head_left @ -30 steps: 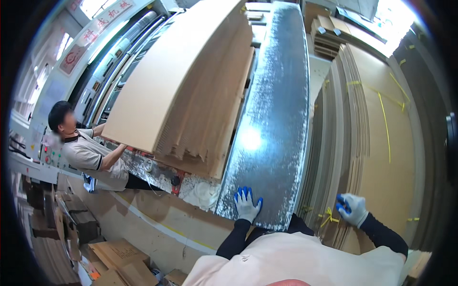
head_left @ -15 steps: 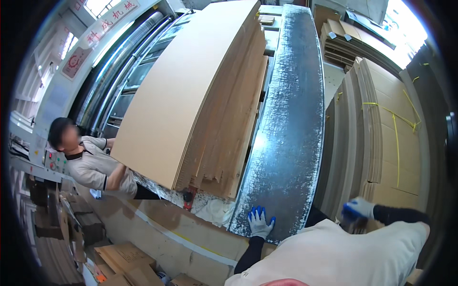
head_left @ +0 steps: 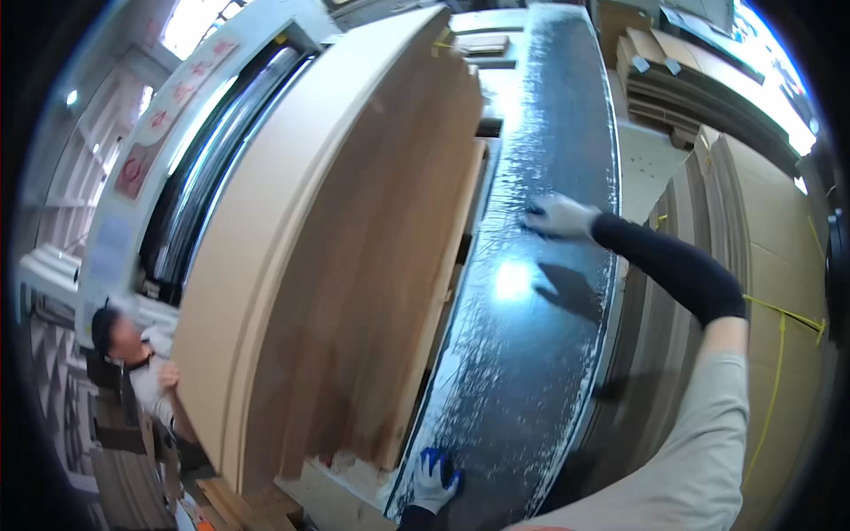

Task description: Stacking large sheets of corrugated cardboard and clearing waste strips from the floor.

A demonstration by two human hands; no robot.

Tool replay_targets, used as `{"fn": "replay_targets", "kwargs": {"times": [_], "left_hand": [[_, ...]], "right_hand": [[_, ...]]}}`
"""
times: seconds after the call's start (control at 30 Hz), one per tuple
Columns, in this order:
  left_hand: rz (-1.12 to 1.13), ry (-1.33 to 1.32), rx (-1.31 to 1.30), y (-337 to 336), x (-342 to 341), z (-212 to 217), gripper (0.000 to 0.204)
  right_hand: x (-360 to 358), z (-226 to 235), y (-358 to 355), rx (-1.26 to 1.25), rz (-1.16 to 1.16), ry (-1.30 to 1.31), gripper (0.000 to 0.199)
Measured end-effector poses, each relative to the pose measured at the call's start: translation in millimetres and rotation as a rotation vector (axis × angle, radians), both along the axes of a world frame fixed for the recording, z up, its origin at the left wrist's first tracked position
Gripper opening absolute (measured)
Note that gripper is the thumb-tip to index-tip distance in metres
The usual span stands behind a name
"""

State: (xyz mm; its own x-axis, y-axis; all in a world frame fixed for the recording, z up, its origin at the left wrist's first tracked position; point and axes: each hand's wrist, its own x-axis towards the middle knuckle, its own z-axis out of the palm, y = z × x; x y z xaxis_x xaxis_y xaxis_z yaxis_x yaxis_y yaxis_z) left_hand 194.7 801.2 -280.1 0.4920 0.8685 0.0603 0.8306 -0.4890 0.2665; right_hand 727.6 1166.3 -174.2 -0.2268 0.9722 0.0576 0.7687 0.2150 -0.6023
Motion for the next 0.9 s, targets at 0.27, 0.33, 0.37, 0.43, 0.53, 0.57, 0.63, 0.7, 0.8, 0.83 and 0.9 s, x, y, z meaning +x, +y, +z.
{"fn": "replay_targets", "kwargs": {"times": [0.27, 0.33, 0.37, 0.43, 0.53, 0.57, 0.63, 0.7, 0.8, 0.83, 0.9], "left_hand": [[-0.254, 0.291, -0.115, 306.3, 195.0, -32.2, 0.089], [-0.349, 0.262, -0.111, 324.1, 199.6, -34.0, 0.09], [-0.361, 0.146, -0.112, 327.4, 203.3, -31.8, 0.088], [-0.358, -0.008, -0.094, 336.2, 202.5, -33.9, 0.083], [-0.319, -0.034, -0.125, 335.2, 198.9, -38.3, 0.078], [-0.299, 0.004, -0.153, 334.4, 201.6, -34.2, 0.078], [-0.27, 0.064, -0.19, 329.9, 200.4, -33.0, 0.078], [-0.282, 0.106, -0.206, 333.1, 200.4, -26.8, 0.077], [-0.281, 0.023, -0.219, 338.4, 203.8, -25.8, 0.076], [-0.284, 0.029, -0.232, 342.7, 200.4, -24.9, 0.076], [-0.268, 0.028, -0.268, 343.9, 201.8, -22.4, 0.076]], "right_hand": [[-2.7, -26.3, 226.8, 0.061, -0.328, 1.115, 0.052], [21.1, -41.9, 271.4, 0.166, -0.361, 1.209, 0.058], [26.8, -43.9, 289.0, 0.211, -0.368, 1.17, 0.068], [37.8, -56.5, 317.6, 0.176, -0.401, 1.177, 0.073], [44.5, -42.4, 372.2, 0.162, -0.42, 1.1, 0.088], [46.3, -31.6, 391.9, 0.186, -0.438, 1.025, 0.09], [40.3, -3.9, 431.2, 0.274, -0.401, 0.894, 0.097], [49.1, 26.7, 483.0, 0.293, -0.369, 0.907, 0.091], [58.0, 29.5, 531.0, 0.443, -0.327, 0.811, 0.071], [60.0, 24.4, 541.3, 0.514, -0.314, 0.759, 0.063], [39.6, 15.8, 540.0, 0.555, -0.376, 0.653, 0.043]]}}
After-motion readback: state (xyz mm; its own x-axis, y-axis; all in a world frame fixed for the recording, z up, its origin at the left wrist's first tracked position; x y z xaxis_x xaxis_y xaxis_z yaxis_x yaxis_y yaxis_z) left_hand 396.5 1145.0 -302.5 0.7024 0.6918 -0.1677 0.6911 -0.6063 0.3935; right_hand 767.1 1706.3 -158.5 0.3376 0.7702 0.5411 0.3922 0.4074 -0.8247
